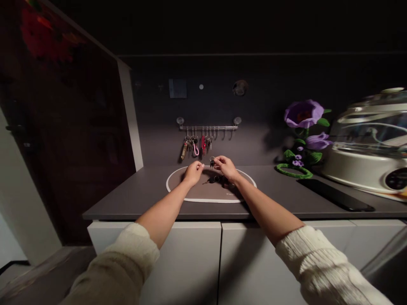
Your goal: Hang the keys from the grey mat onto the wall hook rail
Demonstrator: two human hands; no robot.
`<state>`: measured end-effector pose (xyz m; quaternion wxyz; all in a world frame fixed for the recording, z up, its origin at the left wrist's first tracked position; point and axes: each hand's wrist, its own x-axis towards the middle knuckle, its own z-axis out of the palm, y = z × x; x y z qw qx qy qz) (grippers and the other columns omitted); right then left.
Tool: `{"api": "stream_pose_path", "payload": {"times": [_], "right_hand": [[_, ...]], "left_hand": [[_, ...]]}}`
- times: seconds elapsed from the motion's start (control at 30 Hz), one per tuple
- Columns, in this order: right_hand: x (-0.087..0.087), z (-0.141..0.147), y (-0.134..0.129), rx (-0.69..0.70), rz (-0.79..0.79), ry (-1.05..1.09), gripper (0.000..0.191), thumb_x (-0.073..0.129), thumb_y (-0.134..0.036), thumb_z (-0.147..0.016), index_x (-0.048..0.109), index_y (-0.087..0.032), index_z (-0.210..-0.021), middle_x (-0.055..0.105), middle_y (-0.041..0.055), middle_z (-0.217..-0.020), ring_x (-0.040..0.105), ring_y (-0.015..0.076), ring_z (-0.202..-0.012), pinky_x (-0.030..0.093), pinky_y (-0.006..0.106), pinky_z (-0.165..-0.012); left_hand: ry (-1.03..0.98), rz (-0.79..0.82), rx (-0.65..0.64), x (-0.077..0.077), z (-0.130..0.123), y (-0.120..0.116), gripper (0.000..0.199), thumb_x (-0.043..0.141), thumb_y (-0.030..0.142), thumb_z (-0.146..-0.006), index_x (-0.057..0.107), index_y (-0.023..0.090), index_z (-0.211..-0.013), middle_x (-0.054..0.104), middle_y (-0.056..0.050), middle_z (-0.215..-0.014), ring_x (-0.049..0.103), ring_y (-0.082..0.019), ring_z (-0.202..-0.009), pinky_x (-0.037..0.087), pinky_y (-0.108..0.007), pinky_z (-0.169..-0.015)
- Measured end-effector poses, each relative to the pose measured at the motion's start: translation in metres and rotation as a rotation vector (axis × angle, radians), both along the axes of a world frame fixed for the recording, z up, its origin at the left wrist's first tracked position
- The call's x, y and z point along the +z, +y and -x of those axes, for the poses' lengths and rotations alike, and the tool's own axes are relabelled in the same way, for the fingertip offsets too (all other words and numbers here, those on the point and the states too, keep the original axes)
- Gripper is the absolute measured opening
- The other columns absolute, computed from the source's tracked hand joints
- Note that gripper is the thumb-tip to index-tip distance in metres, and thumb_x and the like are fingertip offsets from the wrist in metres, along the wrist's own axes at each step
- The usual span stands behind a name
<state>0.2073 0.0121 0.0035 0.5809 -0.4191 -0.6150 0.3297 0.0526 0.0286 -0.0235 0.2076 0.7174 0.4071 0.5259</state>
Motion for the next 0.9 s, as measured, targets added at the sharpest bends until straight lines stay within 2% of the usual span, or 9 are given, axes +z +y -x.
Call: {"api": "stream_pose_path", "payload": {"times": [0.2,0.57,0.7,0.9], "right_hand": [[0.024,-0.001,0.005,-0.046,0.055,0.151,0.008,0.05,-0.02,-0.077,0.051,-0.015,-0.071,0.053,-0.0009,-0.062,0.051,0.0065,-0.056,0.047,0.02,-0.058],[0.081,-0.001,0.041,-0.196,0.071,0.275,0.009,0.045,-0.014,-0.078,0.049,-0.014,-0.069,0.055,0.0001,-0.061,0.051,0.0067,-0.05,0.047,0.021,-0.051],[0.092,0.003,0.047,-0.22,0.085,0.27,0.013,0.045,-0.014,-0.077,0.048,-0.015,-0.065,0.053,-0.0004,-0.056,0.05,0.0069,-0.049,0.046,0.021,-0.05],[0.098,0.008,0.055,-0.235,0.126,0.248,0.014,0.044,-0.015,-0.078,0.048,-0.016,-0.065,0.054,0.0011,-0.054,0.05,0.0076,-0.048,0.045,0.019,-0.048]], "left_hand": [[0.078,-0.008,0.016,-0.001,0.0,-0.002,0.02,0.045,0.032,-0.078,0.053,0.016,-0.069,0.049,0.004,-0.054,0.041,-0.009,-0.05,0.029,-0.021,-0.052],[0.159,0.011,0.007,-0.001,-0.004,-0.001,0.021,0.044,0.032,-0.078,0.052,0.017,-0.067,0.05,0.003,-0.057,0.043,-0.009,-0.053,0.028,-0.021,-0.053],[0.149,0.007,-0.011,-0.002,-0.004,-0.001,0.021,0.044,0.032,-0.078,0.052,0.016,-0.067,0.051,0.002,-0.057,0.043,-0.009,-0.053,0.029,-0.022,-0.052],[0.144,0.02,-0.001,-0.003,-0.005,0.002,0.021,0.045,0.033,-0.077,0.053,0.017,-0.066,0.052,0.003,-0.057,0.043,-0.009,-0.053,0.029,-0.022,-0.052]]}}
